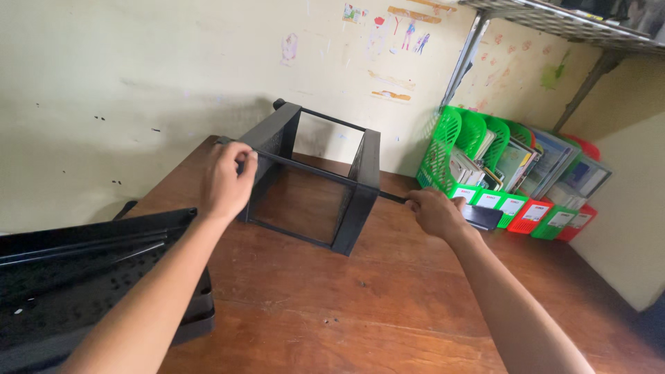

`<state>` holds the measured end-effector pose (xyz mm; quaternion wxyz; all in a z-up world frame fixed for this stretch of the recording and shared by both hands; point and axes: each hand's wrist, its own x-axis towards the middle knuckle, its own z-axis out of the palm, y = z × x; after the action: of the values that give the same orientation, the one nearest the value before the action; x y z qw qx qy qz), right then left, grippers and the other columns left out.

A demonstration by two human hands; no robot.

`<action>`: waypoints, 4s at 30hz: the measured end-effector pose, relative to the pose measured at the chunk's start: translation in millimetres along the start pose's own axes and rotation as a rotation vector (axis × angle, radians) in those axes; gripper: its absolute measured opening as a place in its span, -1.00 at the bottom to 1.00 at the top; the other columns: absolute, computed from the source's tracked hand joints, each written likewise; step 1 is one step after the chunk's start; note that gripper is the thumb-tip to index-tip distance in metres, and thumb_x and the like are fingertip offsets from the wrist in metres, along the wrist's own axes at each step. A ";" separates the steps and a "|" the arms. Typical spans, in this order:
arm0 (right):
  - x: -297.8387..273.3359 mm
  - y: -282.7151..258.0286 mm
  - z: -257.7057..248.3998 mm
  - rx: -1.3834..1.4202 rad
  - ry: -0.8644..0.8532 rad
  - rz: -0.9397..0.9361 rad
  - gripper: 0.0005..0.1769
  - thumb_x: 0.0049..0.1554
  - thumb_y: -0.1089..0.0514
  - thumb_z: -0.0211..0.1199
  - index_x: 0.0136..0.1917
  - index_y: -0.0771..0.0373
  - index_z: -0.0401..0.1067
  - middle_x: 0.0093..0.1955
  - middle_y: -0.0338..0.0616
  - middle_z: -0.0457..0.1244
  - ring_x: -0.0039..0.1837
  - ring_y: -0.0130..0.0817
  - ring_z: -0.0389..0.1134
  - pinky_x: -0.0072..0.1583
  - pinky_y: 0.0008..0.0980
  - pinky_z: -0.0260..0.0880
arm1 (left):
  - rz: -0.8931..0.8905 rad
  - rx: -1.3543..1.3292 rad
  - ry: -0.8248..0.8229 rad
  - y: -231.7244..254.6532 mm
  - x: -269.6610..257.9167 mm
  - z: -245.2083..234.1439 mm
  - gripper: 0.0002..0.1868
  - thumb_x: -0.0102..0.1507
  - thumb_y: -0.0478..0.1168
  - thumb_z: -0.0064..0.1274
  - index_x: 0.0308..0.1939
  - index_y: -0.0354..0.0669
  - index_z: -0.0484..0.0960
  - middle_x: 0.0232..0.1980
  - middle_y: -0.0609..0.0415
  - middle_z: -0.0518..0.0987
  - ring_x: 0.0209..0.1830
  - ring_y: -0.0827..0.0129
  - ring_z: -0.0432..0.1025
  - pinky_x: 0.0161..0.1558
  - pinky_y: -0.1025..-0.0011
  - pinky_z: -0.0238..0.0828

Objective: The person assembles a black plastic crate by inserting metal rods into the side panels. They align the panels, insert the rods through pre-drilled holes, and adjust the frame to ensure stability. The assembly is performed on a wooden table in a room with visible storage baskets and wall decorations.

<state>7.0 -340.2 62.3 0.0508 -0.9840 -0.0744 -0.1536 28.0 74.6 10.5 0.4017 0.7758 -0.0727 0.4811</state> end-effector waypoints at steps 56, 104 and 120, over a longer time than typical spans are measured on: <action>-46.5 20.3 196.9 1.025 0.293 0.386 -0.68 0.08 0.23 0.37 0.04 0.19 0.29 -0.13 -0.24 0.35 -0.11 -0.47 0.26 -0.04 -0.35 0.46 | -0.386 0.111 -0.020 -54.5 -167.6 63.3 -0.69 0.22 -0.11 0.25 -0.01 -0.11 0.65 -0.03 -0.06 0.55 -0.01 0.08 0.47 0.00 0.15 0.41; 49.9 -10.8 64.3 1.786 0.715 -0.311 -0.60 0.20 0.57 0.09 0.26 0.31 0.30 0.23 -0.09 0.34 0.26 -0.36 0.35 0.35 -0.33 0.33 | -0.078 -0.716 -0.108 47.6 20.3 60.2 -0.29 0.20 -0.55 0.19 0.45 -0.38 0.39 0.31 -0.03 0.54 0.25 0.40 0.47 0.25 0.43 0.49; 56.8 53.5 107.3 1.331 0.618 -0.150 -0.76 0.15 0.50 0.31 0.04 0.30 0.44 -0.01 -0.21 0.39 0.08 -0.48 0.38 0.17 -0.44 0.40 | -0.280 -0.728 -0.202 -17.1 2.9 92.0 -0.62 0.21 -0.57 0.17 0.05 -0.29 0.44 0.08 -0.02 0.60 0.16 0.38 0.53 0.25 0.36 0.50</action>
<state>100.7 -372.2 -25.9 0.6451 -0.6491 -0.2011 -0.3493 101.4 23.0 -16.4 0.7029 0.6284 -0.1710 0.2859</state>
